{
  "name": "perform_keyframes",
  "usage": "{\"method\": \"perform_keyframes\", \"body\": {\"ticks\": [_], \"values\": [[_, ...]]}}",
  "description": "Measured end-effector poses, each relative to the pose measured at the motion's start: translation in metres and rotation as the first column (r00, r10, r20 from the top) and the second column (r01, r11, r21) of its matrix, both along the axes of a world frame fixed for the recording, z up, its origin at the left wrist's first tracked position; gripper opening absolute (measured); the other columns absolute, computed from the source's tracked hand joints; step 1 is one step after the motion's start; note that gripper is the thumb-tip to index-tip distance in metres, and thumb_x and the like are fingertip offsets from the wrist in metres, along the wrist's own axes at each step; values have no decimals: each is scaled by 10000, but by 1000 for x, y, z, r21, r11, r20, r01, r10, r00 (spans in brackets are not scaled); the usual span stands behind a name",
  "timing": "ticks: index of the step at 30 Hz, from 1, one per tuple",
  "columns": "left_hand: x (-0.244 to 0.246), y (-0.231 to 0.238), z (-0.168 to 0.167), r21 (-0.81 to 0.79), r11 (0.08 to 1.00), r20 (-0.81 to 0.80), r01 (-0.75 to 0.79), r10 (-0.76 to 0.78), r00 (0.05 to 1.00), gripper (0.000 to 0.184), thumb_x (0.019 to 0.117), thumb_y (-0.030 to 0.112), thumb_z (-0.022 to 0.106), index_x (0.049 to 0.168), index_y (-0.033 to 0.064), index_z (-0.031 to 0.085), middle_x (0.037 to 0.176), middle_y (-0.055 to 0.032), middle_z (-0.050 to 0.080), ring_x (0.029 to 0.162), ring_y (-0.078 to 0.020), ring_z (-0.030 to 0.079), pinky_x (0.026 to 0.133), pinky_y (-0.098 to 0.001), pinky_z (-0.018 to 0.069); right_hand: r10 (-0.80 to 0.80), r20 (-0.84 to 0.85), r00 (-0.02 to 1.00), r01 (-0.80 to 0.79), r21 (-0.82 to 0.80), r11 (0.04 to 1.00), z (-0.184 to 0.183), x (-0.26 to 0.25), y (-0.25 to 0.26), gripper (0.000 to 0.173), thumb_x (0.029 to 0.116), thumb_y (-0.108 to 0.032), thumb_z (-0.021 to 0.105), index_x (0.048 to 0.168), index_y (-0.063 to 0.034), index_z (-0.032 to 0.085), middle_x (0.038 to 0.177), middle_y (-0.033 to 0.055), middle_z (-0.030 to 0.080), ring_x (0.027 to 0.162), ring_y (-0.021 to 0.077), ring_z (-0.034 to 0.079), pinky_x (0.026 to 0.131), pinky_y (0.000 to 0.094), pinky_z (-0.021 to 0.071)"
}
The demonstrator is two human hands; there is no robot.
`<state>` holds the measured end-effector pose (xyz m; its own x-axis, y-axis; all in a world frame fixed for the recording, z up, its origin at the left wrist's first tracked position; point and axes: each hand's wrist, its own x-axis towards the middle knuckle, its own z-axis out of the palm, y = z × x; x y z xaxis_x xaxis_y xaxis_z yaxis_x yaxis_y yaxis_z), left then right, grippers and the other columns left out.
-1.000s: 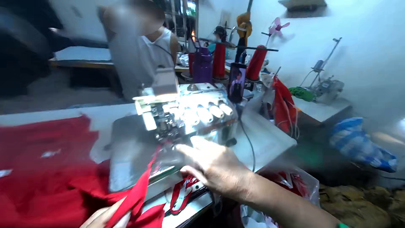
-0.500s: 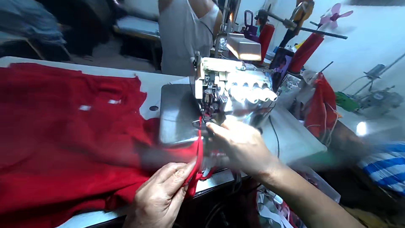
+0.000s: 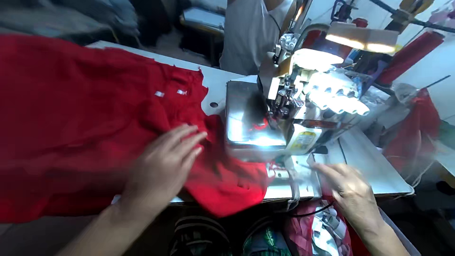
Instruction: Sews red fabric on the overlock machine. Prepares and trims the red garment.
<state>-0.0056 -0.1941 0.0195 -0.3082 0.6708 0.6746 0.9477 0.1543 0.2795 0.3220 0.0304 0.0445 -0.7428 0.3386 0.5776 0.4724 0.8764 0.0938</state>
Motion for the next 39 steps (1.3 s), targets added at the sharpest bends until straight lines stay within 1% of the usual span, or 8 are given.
{"method": "perform_keyframes", "body": {"ticks": [3, 6, 12, 20, 25, 30, 34, 39], "values": [[-26, 20, 5, -180, 983, -31, -22, 17, 999, 350, 918, 46, 703, 1263, -6, 692, 1367, -287, 593, 1341, -525, 488, 1027, -695, 414, -145, 121, 982, 157, -98, 983, -12, 17, 6, 189, 923, -92, 683, 1062, -104, 810, 921, 157, 744, 884, 391, 720, 790, 627, 535], [-34, 43, 7, -309, 950, -80, -37, 13, 997, 364, 895, 6, 735, 1257, 34, 715, 1389, -278, 586, 1375, -529, 450, 1051, -745, 335, -112, 29, 993, 115, -107, 988, -6, 11, -2, 297, 963, -303, 589, 1015, -117, 815, 989, 93, 758, 989, 331, 714, 863, 596, 522], [-65, 62, -12, -117, 981, -214, 154, -176, 961, 158, 881, -42, 610, 950, -2, 747, 1034, -194, 726, 1002, -408, 702, 841, -618, 539, 207, -114, 972, -232, -281, 931, -4, -72, -50, 280, 977, -291, 641, 1123, -93, 775, 1067, 58, 755, 990, 195, 728, 835, 379, 604], [-54, -16, 87, -123, 972, -61, 201, -210, 976, 290, 987, 161, 494, 1064, 66, 757, 903, -83, 715, 825, -154, 675, 747, -379, 545, 328, -303, 895, -444, -531, 722, -23, -118, -63, 174, 939, -179, 692, 1014, -49, 781, 861, 72, 738, 815, 200, 706, 787, 385, 565], [-49, -19, 106, -148, 941, -24, 305, -312, 950, 254, 972, 259, 541, 1016, 162, 772, 881, 79, 708, 813, 39, 638, 745, -198, 533, 402, -222, 888, -395, -818, 419, 9, -116, -70, 456, 971, -232, 690, 1399, -91, 618, 932, 102, 725, 787, 166, 674, 752, 374, 567], [-33, -7, 125, -167, 961, -137, 223, -246, 960, 228, 950, 248, 559, 915, 131, 751, 776, 26, 683, 699, -44, 627, 637, -301, 511, 537, -137, 833, -412, -800, 436, 16, -110, -77, 205, 984, -175, 642, 992, -13, 768, 856, 99, 674, 794, 149, 634, 731, 296, 503], [-44, -5, 134, -207, 956, -181, 205, -244, 953, 237, 963, 241, 573, 907, 97, 753, 784, -50, 699, 707, -154, 660, 636, -421, 504, 474, -299, 828, -413, -898, 154, 18, -97, -70, 201, 971, -121, 554, 1002, 21, 693, 1013, 58, 639, 898, 35, 603, 780, 190, 509], [-57, -12, 152, -374, 848, 243, 375, -301, 922, 159, 984, 214, 630, 874, 225, 744, 753, 168, 677, 665, 122, 584, 606, -112, 475, 163, -427, 889, -382, -891, -246, 14, -80, -56, 156, 983, -80, 458, 912, -150, 577, 679, -134, 559, 597, -65, 517, 595, 127, 452]]}}
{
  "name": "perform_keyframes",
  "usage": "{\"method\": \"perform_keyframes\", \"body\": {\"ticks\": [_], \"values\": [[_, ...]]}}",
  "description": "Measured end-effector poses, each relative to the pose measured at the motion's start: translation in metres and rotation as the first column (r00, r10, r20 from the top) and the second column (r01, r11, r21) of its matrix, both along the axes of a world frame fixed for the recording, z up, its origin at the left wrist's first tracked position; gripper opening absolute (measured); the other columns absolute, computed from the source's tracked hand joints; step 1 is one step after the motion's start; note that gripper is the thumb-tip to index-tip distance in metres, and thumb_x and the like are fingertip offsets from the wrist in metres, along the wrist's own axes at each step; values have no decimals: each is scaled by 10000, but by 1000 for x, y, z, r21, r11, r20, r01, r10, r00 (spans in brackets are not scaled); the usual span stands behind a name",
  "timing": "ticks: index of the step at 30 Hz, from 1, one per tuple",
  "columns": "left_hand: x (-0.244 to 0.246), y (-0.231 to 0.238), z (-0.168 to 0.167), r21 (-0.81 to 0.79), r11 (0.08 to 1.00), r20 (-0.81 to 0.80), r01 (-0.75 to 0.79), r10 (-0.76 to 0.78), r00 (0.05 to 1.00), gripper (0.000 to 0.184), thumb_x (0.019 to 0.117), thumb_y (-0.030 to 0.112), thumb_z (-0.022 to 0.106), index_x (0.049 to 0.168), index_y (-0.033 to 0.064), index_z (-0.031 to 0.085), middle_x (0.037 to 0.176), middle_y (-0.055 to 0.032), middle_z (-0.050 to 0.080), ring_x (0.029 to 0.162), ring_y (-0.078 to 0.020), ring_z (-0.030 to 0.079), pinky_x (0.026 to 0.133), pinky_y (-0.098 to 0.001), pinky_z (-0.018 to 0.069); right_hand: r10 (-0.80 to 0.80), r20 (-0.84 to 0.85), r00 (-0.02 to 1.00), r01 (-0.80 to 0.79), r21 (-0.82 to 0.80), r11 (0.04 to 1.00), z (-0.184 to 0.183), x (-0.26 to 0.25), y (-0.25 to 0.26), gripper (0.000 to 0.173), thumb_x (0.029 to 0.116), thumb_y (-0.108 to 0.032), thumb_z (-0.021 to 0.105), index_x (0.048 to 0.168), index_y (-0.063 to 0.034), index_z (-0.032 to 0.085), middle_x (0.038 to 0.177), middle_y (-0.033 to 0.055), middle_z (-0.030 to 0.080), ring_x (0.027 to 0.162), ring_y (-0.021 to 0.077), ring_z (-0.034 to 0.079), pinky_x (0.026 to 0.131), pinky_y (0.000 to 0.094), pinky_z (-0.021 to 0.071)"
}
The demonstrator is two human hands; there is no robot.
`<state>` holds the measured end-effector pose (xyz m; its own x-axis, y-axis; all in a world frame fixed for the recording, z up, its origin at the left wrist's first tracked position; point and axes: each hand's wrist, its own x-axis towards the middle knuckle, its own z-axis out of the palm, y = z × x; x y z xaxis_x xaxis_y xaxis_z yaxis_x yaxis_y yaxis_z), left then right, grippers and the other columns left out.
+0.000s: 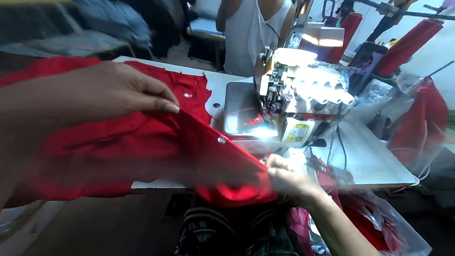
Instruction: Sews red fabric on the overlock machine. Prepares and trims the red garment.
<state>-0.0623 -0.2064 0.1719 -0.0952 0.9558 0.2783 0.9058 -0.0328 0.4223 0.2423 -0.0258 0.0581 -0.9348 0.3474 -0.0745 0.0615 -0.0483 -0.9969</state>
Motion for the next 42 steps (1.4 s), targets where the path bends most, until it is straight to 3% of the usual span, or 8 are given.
{"method": "perform_keyframes", "body": {"ticks": [6, 10, 14, 18, 28, 33, 34, 42], "values": [[-18, 3, -13, -86, 996, 179, -31, 46, 983, 213, 1001, 286, 629, 835, 304, 762, 750, 158, 694, 644, 83, 593, 552, -139, 469, -36, 46, 998, 43, -155, 987, -9, 3, 3, 172, 990, -74, 452, 909, -139, 589, 617, -117, 497, 542, -47, 458, 562, 129, 408], [-16, 1, -13, -56, 997, 223, -62, 73, 972, 241, 982, 187, 637, 774, 249, 741, 697, 135, 671, 609, 73, 566, 535, -130, 429, -48, 27, 998, 51, -108, 993, -14, 5, 3, 166, 979, -71, 486, 890, -137, 610, 652, -113, 523, 563, -52, 468, 569, 122, 413], [-6, -2, -11, -65, 985, 209, -158, 168, 963, 231, 970, 21, 594, 831, 143, 733, 718, 101, 695, 655, 64, 618, 596, -133, 487, -60, 33, 998, 62, -77, 995, -13, 8, 1, 160, 969, -74, 513, 871, -145, 619, 677, -107, 541, 596, -45, 492, 594, 126, 426], [-19, -2, -11, -84, 989, 113, -125, 134, 984, 178, 988, 235, 644, 887, 291, 779, 805, 174, 716, 690, 110, 601, 596, -124, 464, -90, 27, 996, 91, -49, 995, -17, 11, 1, 145, 962, -75, 528, 880, -144, 627, 691, -110, 562, 610, -50, 514, 600, 124, 442], [-18, -7, 3, -98, 991, 19, -89, 91, 996, 104, 972, 230, 675, 926, 250, 766, 815, 168, 709, 704, 122, 597, 614, -123, 474, -112, 63, 992, 115, -42, 993, -20, 20, 0, 111, 987, -102, 548, 926, -124, 638, 761, -84, 620, 693, -35, 581, 669, 144, 492], [-29, -2, -8, 37, 993, -169, -112, 117, 979, 255, 1020, 280, 552, 917, 122, 724, 772, 54, 658, 713, 13, 593, 671, -278, 481, -102, 55, 993, 105, -41, 994, -23, 23, 2, 97, 1004, -101, 561, 963, -104, 648, 790, -64, 656, 730, -16, 624, 702, 167, 527], [-32, 1, -15, 102, 989, -160, -110, 126, 979, 249, 996, 236, 553, 872, 73, 695, 739, 37, 652, 688, 5, 600, 659, -279, 499, -105, 46, 993, 106, -30, 994, -25, 24, 3, 101, 1001, -102, 564, 959, -103, 656, 792, -61, 658, 732, -14, 623, 700, 167, 525], [-15, 6, -24, 134, 985, -60, -110, 119, 991, 184, 923, 290, 667, 770, 190, 687, 711, 144, 642, 651, 109, 568, 616, -127, 471, -179, 64, 982, 171, 114, 979, -34, 31, 3, 112, 1010, -140, 573, 973, -107, 674, 810, -96, 671, 726, -46, 617, 669, 147, 510]]}}
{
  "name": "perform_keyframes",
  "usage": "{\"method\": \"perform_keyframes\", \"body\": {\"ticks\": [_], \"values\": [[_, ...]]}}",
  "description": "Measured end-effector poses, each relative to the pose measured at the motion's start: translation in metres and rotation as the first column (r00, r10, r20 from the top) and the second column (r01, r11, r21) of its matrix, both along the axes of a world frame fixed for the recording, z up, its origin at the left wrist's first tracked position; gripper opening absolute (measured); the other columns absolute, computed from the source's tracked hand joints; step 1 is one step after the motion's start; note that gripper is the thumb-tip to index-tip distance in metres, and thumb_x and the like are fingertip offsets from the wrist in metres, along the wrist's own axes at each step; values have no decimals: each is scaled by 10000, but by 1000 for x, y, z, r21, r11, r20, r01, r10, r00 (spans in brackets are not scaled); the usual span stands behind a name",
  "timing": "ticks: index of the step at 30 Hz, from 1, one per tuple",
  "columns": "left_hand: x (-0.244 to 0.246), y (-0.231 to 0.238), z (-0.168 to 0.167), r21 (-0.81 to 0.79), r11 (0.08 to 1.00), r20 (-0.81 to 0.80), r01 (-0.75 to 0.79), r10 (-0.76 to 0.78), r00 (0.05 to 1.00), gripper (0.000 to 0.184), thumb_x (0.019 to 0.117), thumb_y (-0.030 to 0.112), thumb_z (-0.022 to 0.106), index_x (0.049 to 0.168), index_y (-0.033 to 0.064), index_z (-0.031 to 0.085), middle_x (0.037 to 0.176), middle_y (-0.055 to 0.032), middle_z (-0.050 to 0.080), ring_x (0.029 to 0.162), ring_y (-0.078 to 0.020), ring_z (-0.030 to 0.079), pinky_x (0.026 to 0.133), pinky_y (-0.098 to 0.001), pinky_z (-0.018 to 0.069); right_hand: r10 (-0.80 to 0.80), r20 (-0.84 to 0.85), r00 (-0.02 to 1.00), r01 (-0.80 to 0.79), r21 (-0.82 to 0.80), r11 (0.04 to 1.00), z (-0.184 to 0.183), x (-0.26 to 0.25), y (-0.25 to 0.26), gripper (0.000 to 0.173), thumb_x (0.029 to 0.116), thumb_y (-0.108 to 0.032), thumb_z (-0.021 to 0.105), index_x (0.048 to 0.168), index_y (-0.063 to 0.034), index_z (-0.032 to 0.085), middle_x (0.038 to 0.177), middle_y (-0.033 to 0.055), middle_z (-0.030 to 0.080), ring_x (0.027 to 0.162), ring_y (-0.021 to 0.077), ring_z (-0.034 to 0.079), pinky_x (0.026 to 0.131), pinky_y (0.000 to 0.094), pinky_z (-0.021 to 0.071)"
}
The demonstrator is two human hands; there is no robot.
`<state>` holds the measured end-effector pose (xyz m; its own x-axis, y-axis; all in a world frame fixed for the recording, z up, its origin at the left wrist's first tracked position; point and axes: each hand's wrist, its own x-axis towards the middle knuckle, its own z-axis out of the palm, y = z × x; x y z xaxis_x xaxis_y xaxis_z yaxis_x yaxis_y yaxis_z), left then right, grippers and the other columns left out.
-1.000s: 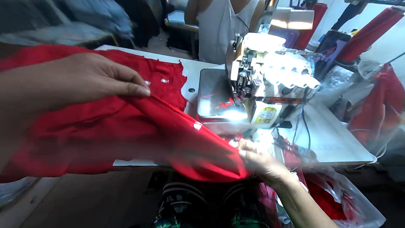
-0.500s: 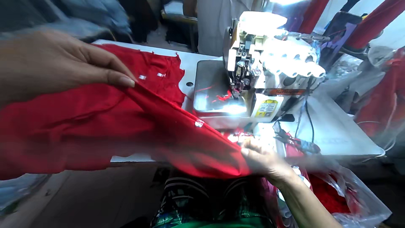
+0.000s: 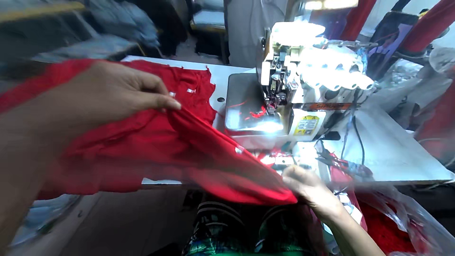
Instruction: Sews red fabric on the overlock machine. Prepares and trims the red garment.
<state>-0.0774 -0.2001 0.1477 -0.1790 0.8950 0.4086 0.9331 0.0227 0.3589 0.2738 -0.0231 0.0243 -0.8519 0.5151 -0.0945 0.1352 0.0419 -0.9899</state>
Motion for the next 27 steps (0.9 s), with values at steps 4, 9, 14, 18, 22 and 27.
{"method": "perform_keyframes", "body": {"ticks": [4, 9, 14, 18, 22, 27], "values": [[10, -6, -1, 3, 1000, -5, -12, 12, 1000, 159, 949, 146, 626, 832, 129, 733, 742, 119, 668, 691, 105, 582, 641, -106, 465, 57, -35, 998, -54, 77, 996, -4, 3, -4, 126, 1001, -130, 570, 1049, -88, 678, 871, -99, 677, 755, -51, 625, 686, 141, 523], [16, -14, 9, -43, 990, 99, -133, 137, 986, 144, 963, 58, 635, 864, 92, 735, 771, 61, 688, 725, 28, 618, 698, -185, 504, 126, 5, 992, -124, 238, 963, -5, 5, -8, 213, 1002, -168, 571, 1062, -48, 736, 922, -67, 703, 762, -72, 617, 699, 122, 519], [18, -23, 7, -39, 987, 91, -153, 156, 984, 149, 969, 87, 639, 844, 93, 719, 726, 60, 656, 679, 15, 587, 655, -208, 483, 131, 49, 990, -139, 227, 964, -1, 8, -9, 168, 1002, -169, 578, 1009, -77, 718, 813, -108, 674, 668, -77, 601, 626, 118, 512], [14, -34, 9, -12, 964, 143, -264, 263, 954, 115, 980, 101, 650, 901, 58, 722, 763, 5, 646, 703, -48, 559, 681, -295, 463, 144, 75, 987, -159, 240, 958, 1, 8, -13, 162, 1004, -166, 575, 1003, -75, 708, 798, -106, 668, 643, -75, 597, 597, 117, 509], [14, -49, 9, -121, 957, 182, -262, 281, 942, 203, 1031, 111, 555, 884, 67, 687, 764, 18, 677, 734, -47, 634, 734, -295, 525, 143, 71, 987, -156, 240, 958, 2, 8, -18, 161, 1001, -159, 576, 1015, -64, 707, 829, -95, 682, 677, -67, 621, 623, 126, 529], [28, -57, 2, -162, 959, 163, -234, 260, 952, 212, 1036, 89, 540, 882, 58, 682, 709, 8, 649, 667, -59, 613, 667, -276, 506, 240, 245, 939, -328, 433, 840, 5, 6, -19, 237, 1020, -179, 565, 1054, -14, 731, 921, 51, 714, 779, 47, 658, 740, 216, 544]]}}
